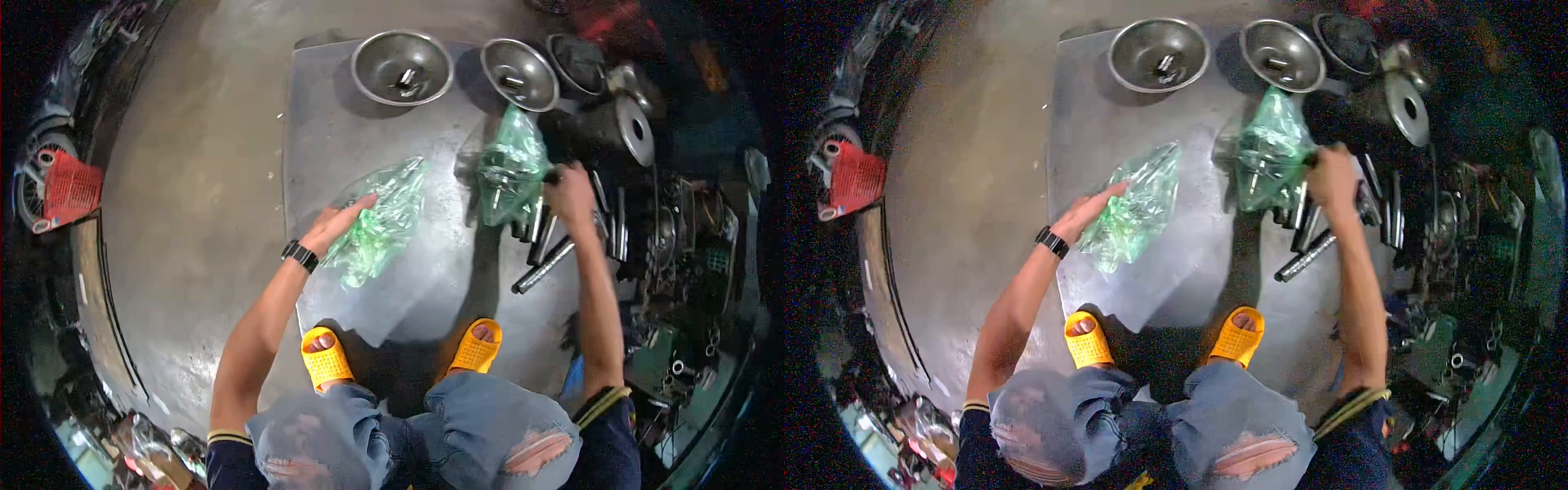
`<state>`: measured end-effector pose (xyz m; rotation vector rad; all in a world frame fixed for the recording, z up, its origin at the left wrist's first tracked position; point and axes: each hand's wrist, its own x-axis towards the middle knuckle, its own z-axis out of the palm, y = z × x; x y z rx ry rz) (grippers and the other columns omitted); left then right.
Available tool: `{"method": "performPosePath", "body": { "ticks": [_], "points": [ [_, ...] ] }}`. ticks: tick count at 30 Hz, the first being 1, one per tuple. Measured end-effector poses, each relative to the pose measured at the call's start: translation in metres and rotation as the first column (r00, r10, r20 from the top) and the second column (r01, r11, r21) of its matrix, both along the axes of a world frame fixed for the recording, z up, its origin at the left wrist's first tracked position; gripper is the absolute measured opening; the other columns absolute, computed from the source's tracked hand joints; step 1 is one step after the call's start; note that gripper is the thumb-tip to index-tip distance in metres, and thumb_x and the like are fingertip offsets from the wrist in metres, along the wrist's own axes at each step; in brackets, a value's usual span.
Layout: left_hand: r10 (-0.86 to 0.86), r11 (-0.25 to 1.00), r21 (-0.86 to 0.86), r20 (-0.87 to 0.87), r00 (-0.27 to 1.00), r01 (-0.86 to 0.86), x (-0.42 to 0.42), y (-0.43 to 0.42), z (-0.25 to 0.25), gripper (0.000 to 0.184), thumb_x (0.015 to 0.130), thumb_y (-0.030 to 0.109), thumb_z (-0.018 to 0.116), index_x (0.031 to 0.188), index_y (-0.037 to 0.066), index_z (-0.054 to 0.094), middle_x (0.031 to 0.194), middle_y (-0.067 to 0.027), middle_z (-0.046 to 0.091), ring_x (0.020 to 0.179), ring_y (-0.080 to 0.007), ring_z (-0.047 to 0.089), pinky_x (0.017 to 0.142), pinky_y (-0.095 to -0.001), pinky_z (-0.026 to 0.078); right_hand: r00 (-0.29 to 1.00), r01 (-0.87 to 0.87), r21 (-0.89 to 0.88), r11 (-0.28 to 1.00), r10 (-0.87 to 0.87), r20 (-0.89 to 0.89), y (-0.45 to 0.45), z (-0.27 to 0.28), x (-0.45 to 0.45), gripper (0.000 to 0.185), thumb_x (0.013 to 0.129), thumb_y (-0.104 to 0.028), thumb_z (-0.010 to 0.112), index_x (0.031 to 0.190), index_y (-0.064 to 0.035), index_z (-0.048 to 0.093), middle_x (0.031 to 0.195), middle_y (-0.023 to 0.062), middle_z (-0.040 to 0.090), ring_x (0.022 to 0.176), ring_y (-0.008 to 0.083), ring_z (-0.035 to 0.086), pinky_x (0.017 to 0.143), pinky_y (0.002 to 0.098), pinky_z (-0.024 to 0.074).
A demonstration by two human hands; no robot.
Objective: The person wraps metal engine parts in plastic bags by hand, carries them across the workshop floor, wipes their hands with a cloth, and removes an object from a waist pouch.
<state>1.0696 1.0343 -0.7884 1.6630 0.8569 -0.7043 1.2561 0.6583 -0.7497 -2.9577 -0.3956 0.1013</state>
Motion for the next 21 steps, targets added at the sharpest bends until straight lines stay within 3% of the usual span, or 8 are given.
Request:
{"method": "performPosePath", "body": {
  "ticks": [4,6,10,14,16,17,19,21],
  "points": [
    [0.166,0.975,-0.152,0.023,0.986,-0.161,0.0,0.011,-0.05,0.063,0.083,0.053,0.054,0.117,0.001,0.059,0.109,-0.0097,0.062,0.103,-0.0176,0.058,0.091,-0.031,0.044,0.966,0.17,0.364,0.916,-0.083,-0.244,0.009,0.034,0.012,0.035,0.077,-0.015,0.069,0.105,0.0028,0.057,0.085,0.0147,0.066,0.072,0.0257,0.065,0.065,0.0354,0.0529],
    [0.282,0.889,-0.369,-0.026,0.959,-0.271,-0.007,0.019,-0.07,0.05,0.084,0.046,0.053,0.109,0.004,0.061,0.102,-0.007,0.063,0.093,-0.0164,0.059,0.085,-0.0309,0.045,0.686,0.598,0.499,0.628,-0.078,-0.723,0.02,0.039,0.017,0.029,0.083,-0.017,0.067,0.103,0.0012,0.056,0.084,0.0085,0.063,0.071,0.0182,0.062,0.062,0.0289,0.0533],
    [0.455,0.652,-0.613,-0.154,0.877,-0.446,-0.038,0.016,-0.026,0.047,0.08,0.047,0.055,0.102,0.006,0.061,0.101,-0.0082,0.062,0.094,-0.019,0.057,0.085,-0.0327,0.044,0.415,0.9,0.42,0.119,0.064,-0.908,0.04,0.034,0.012,0.018,0.088,-0.017,0.063,0.098,-0.0023,0.058,0.083,0.0066,0.06,0.07,0.0138,0.06,0.06,0.0261,0.053],
    [0.76,0.317,-0.67,-0.244,0.603,-0.671,-0.122,0.024,0.071,0.033,0.09,0.034,0.046,0.103,0.006,0.06,0.09,-0.0059,0.066,0.08,-0.0177,0.063,0.077,-0.0346,0.052,0.209,0.967,0.206,0.153,-0.004,-0.978,0.097,0.078,-0.007,0.03,0.083,-0.032,0.067,0.083,-0.0046,0.054,0.07,0.0046,0.053,0.063,0.0163,0.053,0.064,0.0312,0.0494],
    [0.901,0.292,-0.586,-0.096,0.423,-0.756,-0.171,0.032,0.125,0.033,0.089,0.035,0.046,0.102,0.008,0.06,0.087,-0.0043,0.065,0.078,-0.0177,0.063,0.076,-0.0349,0.052,0.223,0.971,0.203,0.129,-0.169,-0.96,0.127,0.122,-0.031,0.036,0.078,-0.038,0.069,0.084,-0.0072,0.051,0.072,0.0042,0.05,0.063,0.0182,0.05,0.065,0.032,0.0473],
    [0.921,0.278,-0.538,-0.084,0.379,-0.796,-0.2,0.038,0.139,0.042,0.087,0.041,0.048,0.107,0.005,0.06,0.095,-0.006,0.064,0.086,-0.0173,0.06,0.079,-0.0334,0.048,0.248,0.938,0.221,0.267,-0.071,-0.966,0.123,0.137,-0.035,0.037,0.078,-0.038,0.069,0.091,-0.0071,0.051,0.083,0.0053,0.052,0.07,0.0184,0.052,0.066,0.0317,0.0478],
    [0.957,0.156,-0.473,-0.144,0.251,-0.867,-0.255,0.052,0.208,0.054,0.084,0.047,0.052,0.112,0.002,0.06,0.102,-0.0085,0.063,0.093,-0.0176,0.057,0.082,-0.0325,0.045,0.15,0.987,0.135,0.088,-0.207,-0.967,0.158,0.201,-0.065,0.038,0.083,-0.037,0.064,0.109,-0.0109,0.053,0.101,0.0029,0.048,0.085,0.0196,0.049,0.078,0.0352,0.0461],
    [0.971,-0.054,-0.423,-0.233,0.051,-0.904,-0.311,0.069,0.325,0.056,0.082,0.049,0.054,0.112,0.002,0.06,0.103,-0.0096,0.062,0.093,-0.019,0.057,0.081,-0.0336,0.046,0.109,0.973,0.06,0.221,-0.217,-0.97,0.181,0.267,-0.096,0.043,0.083,-0.039,0.064,0.113,-0.0108,0.052,0.105,0.004,0.048,0.085,0.0206,0.049,0.076,0.0364,0.0474]
  ]
}}
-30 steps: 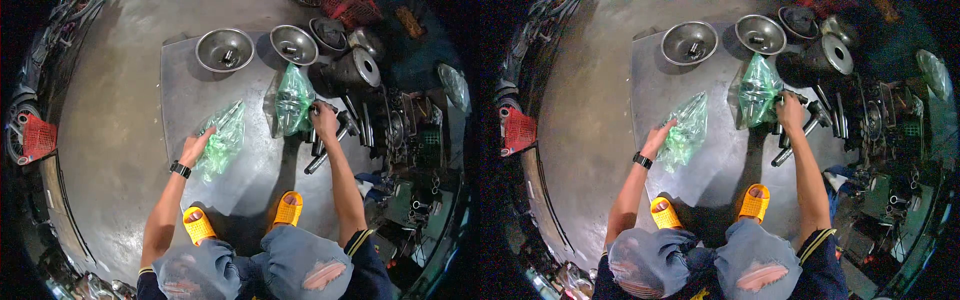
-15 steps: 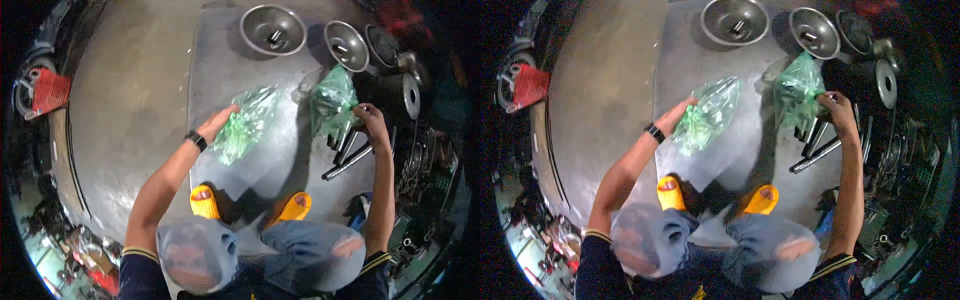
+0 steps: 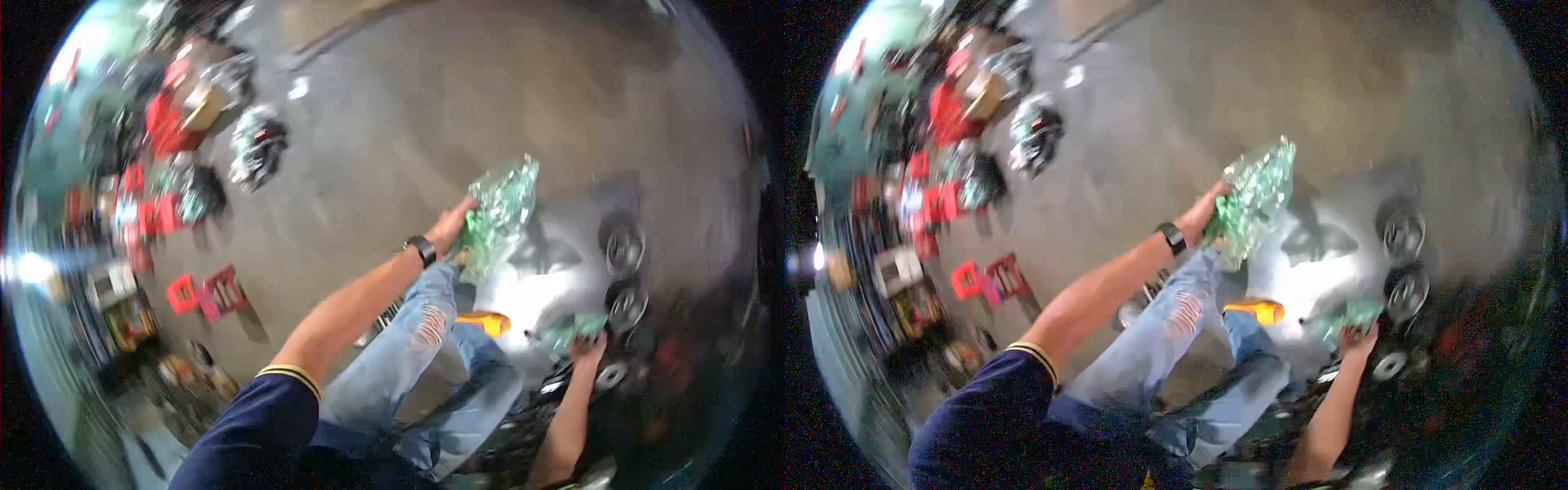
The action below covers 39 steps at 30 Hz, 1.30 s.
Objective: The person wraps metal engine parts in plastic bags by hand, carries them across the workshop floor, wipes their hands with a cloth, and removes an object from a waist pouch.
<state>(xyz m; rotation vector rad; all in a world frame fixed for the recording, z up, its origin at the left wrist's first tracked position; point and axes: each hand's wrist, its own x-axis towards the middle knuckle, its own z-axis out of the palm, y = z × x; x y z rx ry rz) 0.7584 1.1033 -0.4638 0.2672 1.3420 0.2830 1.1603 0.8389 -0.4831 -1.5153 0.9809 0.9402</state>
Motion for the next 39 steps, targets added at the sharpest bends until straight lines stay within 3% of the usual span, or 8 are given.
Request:
{"method": "performPosePath", "body": {
  "ticks": [3,8,15,17,22,23,29,39],
  "points": [
    [0.352,0.928,0.12,0.025,0.936,-0.353,-0.097,-0.004,0.1,0.056,0.082,0.05,0.055,0.111,0.003,0.06,0.099,-0.0091,0.063,0.09,-0.019,0.059,0.077,-0.0333,0.049,0.971,-0.237,0.08,0.968,0.234,0.046,0.02,0.083,-0.053,0.046,0.079,-0.043,0.068,0.11,-0.0125,0.051,0.093,0.0036,0.048,0.078,0.0175,0.046,0.062,0.0323,0.0461],
    [0.741,0.656,0.04,0.161,0.652,-0.754,-0.241,-0.031,0.301,0.052,0.084,0.05,0.052,0.109,0.006,0.06,0.097,-0.005,0.064,0.088,-0.0159,0.06,0.078,-0.0329,0.049,0.888,-0.448,0.053,0.892,0.452,-0.084,0.123,0.203,-0.175,0.031,0.084,-0.037,0.061,0.081,-0.0106,0.045,0.068,0.0032,0.045,0.059,0.0171,0.042,0.055,0.0326,0.0435],
    [0.932,0.118,0.179,0.32,0.171,-0.977,-0.418,-0.135,0.418,0.04,0.084,0.05,0.052,0.097,0.013,0.062,0.082,-0.0004,0.066,0.07,-0.0149,0.062,0.064,-0.0302,0.05,0.481,-0.868,0.093,0.488,0.873,-0.083,0.295,0.242,-0.357,0.031,0.085,-0.04,0.058,0.079,-0.0141,0.043,0.071,0.0019,0.046,0.061,0.0166,0.044,0.058,0.0317,0.0444],
    [0.941,-0.124,0.216,0.336,-0.046,-0.968,-0.45,-0.172,0.436,0.042,0.084,0.051,0.05,0.096,0.013,0.063,0.082,-0.0017,0.066,0.07,-0.0156,0.063,0.063,-0.0294,0.05,0.382,-0.915,0.12,0.385,0.923,-0.046,0.338,0.238,-0.417,0.029,0.085,-0.04,0.061,0.078,-0.0159,0.047,0.072,0.0014,0.048,0.062,0.0173,0.046,0.056,0.0334,0.0479],
    [0.849,-0.41,0.233,0.45,-0.276,-0.882,-0.525,-0.254,0.426,0.05,0.083,0.047,0.044,0.109,0.009,0.06,0.1,-0.0086,0.066,0.088,-0.0254,0.064,0.082,-0.0416,0.051,-0.093,-0.981,0.163,-0.107,0.992,0.089,0.433,0.258,-0.599,0.027,0.087,-0.032,0.061,0.074,-0.0149,0.045,0.053,0.0,0.039,0.043,0.0153,0.041,0.042,0.0296,0.045],
    [0.832,-0.465,0.234,0.444,-0.332,-0.854,-0.541,-0.266,0.419,0.054,0.083,0.05,0.042,0.112,0.008,0.06,0.103,-0.0101,0.066,0.092,-0.0276,0.063,0.084,-0.0436,0.05,-0.184,-0.978,0.066,-0.199,0.966,0.184,0.445,0.271,-0.643,0.025,0.087,-0.033,0.06,0.076,-0.0137,0.048,0.053,0.0011,0.037,0.039,0.0158,0.04,0.035,0.0285,0.0337],
    [0.751,-0.647,0.254,0.375,-0.543,-0.719,-0.619,-0.309,0.417,0.058,0.084,0.056,0.043,0.12,0.012,0.057,0.113,-0.0088,0.062,0.102,-0.0279,0.059,0.091,-0.0494,0.046,-0.617,-0.707,0.041,-0.706,0.644,0.452,0.497,0.346,-0.875,0.022,0.083,-0.027,0.063,0.08,-0.0064,0.056,0.052,0.001,0.041,0.037,0.0142,0.041,0.033,0.03,0.0338],
    [0.559,-0.828,0.295,0.373,-0.74,-0.476,-0.81,-0.353,0.421,0.059,0.084,0.056,0.046,0.124,0.013,0.053,0.122,-0.0078,0.056,0.108,-0.0296,0.054,0.094,-0.0496,0.044,-0.703,-0.485,0.321,-0.814,0.581,0.411,0.461,0.411,-1.277,0.017,0.085,-0.021,0.065,0.083,-0.0091,0.053,0.055,-0.0053,0.037,0.04,0.0055,0.034,0.035,0.0227,0.029]
  ]
}}
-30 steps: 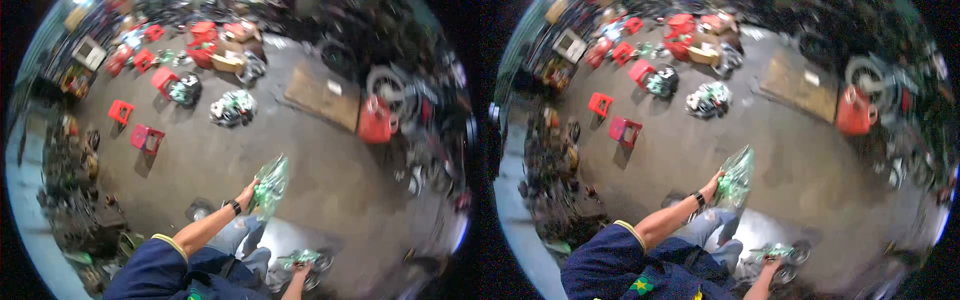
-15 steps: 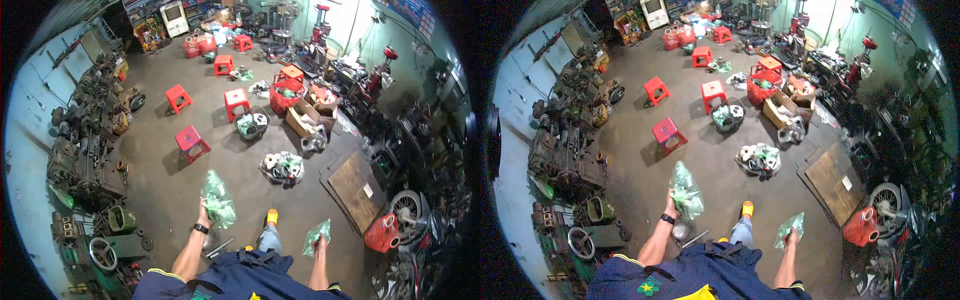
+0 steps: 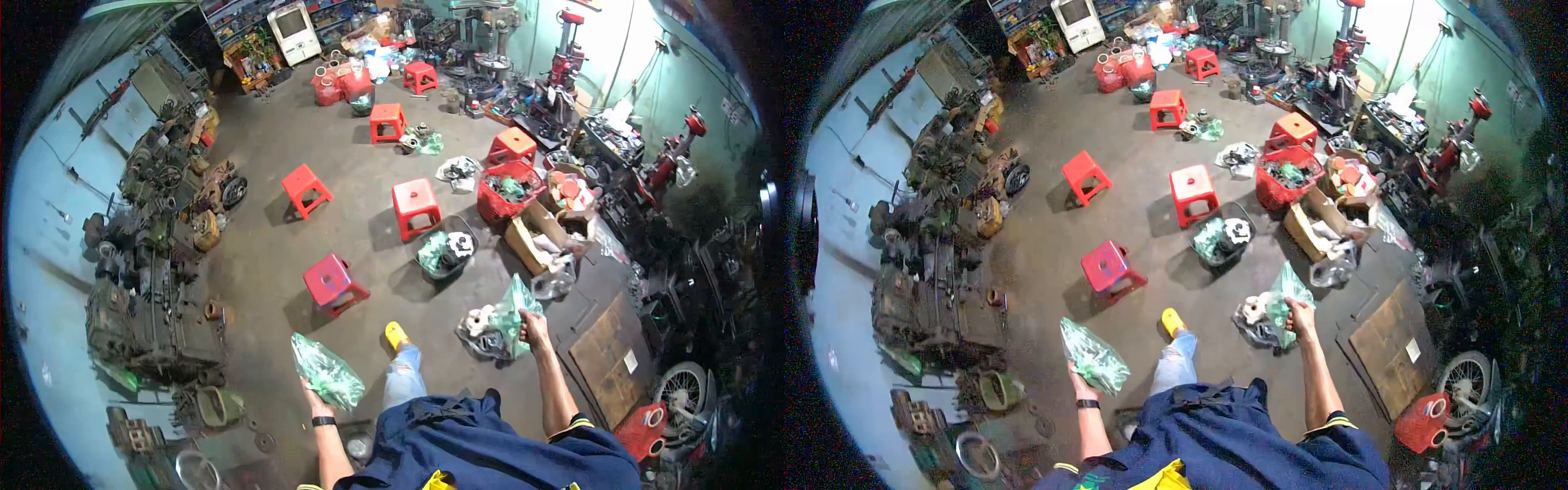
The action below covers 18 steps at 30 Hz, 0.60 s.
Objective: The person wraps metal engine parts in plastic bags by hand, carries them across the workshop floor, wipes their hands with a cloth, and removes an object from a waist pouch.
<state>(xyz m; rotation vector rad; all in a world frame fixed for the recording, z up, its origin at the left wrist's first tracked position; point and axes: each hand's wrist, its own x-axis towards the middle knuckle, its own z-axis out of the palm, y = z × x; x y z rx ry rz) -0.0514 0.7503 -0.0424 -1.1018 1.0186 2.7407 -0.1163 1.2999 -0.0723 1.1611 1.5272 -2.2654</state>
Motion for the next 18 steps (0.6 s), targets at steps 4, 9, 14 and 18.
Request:
{"method": "performPosePath", "body": {
  "ticks": [4,9,14,18],
  "points": [
    [0.017,0.998,-0.053,-0.057,0.998,-0.02,-0.119,-0.044,-0.023,0.06,0.084,0.054,0.047,0.126,0.011,0.052,0.123,-0.0081,0.056,0.11,-0.03,0.053,0.096,-0.0497,0.042,0.997,0.043,0.043,0.998,-0.046,0.068,-0.056,0.0,-0.131,0.022,0.087,-0.023,0.061,0.072,-0.0127,0.05,0.051,-0.0046,0.04,0.039,0.007,0.037,0.036,0.0224,0.0302],
    [-0.113,0.992,-0.047,0.086,0.99,0.117,-0.266,-0.069,0.01,0.057,0.087,0.052,0.041,0.122,0.01,0.054,0.118,-0.0081,0.059,0.104,-0.0285,0.057,0.09,-0.0474,0.046,0.994,0.054,-0.01,0.998,-0.053,0.091,-0.115,0.006,-0.257,0.014,0.086,-0.022,0.062,0.081,-0.0111,0.055,0.052,-0.0038,0.043,0.04,0.0086,0.041,0.037,0.0237,0.0336],
    [-0.252,0.966,-0.024,0.118,0.96,0.257,-0.423,-0.074,0.008,0.062,0.086,0.053,0.038,0.125,0.008,0.053,0.119,-0.0112,0.06,0.107,-0.0322,0.057,0.094,-0.0508,0.044,0.986,0.057,-0.006,0.998,-0.056,0.156,-0.146,0.0,-0.353,0.012,0.087,-0.02,0.062,0.084,-0.0092,0.057,0.053,-0.0038,0.044,0.041,0.0086,0.042,0.038,0.0241,0.0343],
    [-0.305,0.948,-0.065,0.099,0.947,0.312,-0.556,-0.065,-0.003,0.06,0.082,0.05,0.04,0.123,0.008,0.055,0.119,-0.0114,0.06,0.108,-0.0318,0.057,0.095,-0.0504,0.043,0.981,0.029,0.044,0.999,-0.037,0.189,-0.167,-0.007,-0.438,0.017,0.085,-0.019,0.064,0.077,-0.0073,0.055,0.053,-0.0032,0.044,0.041,0.0085,0.041,0.038,0.0247,0.0342]
  ]
}}
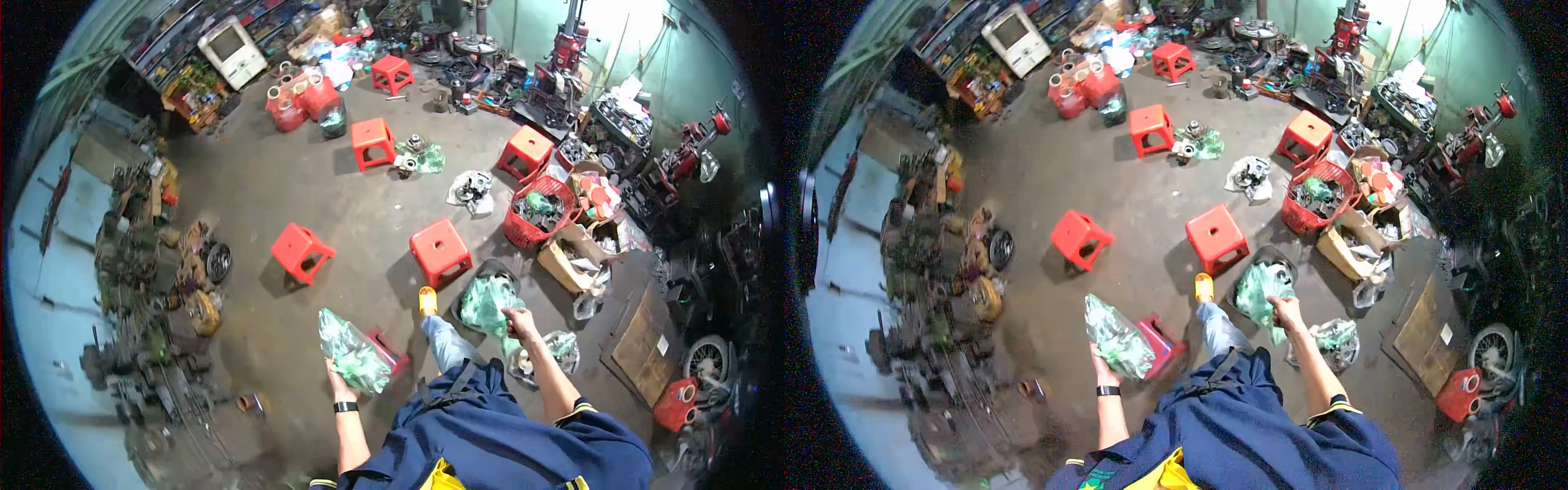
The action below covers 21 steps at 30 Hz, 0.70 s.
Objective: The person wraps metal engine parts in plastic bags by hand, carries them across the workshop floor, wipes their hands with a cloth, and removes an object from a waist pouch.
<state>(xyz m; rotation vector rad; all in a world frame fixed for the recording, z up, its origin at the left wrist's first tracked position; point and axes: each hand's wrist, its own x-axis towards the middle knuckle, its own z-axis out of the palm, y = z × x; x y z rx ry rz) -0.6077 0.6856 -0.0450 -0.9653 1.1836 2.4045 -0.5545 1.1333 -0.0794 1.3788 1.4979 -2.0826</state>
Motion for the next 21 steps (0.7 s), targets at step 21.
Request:
{"method": "performPosePath", "body": {
  "ticks": [21],
  "points": [
    [-0.472,0.875,-0.062,0.119,0.874,0.481,-0.67,0.092,-0.021,0.058,0.082,0.049,0.042,0.12,0.008,0.055,0.113,-0.0115,0.061,0.104,-0.0316,0.058,0.093,-0.0506,0.045,0.679,0.734,0.016,0.679,-0.733,-0.039,0.077,-0.101,-0.409,0.016,0.081,-0.017,0.064,0.076,-0.0101,0.05,0.052,-0.0007,0.04,0.039,0.0119,0.038,0.037,0.0266,0.0327]
  ]
}}
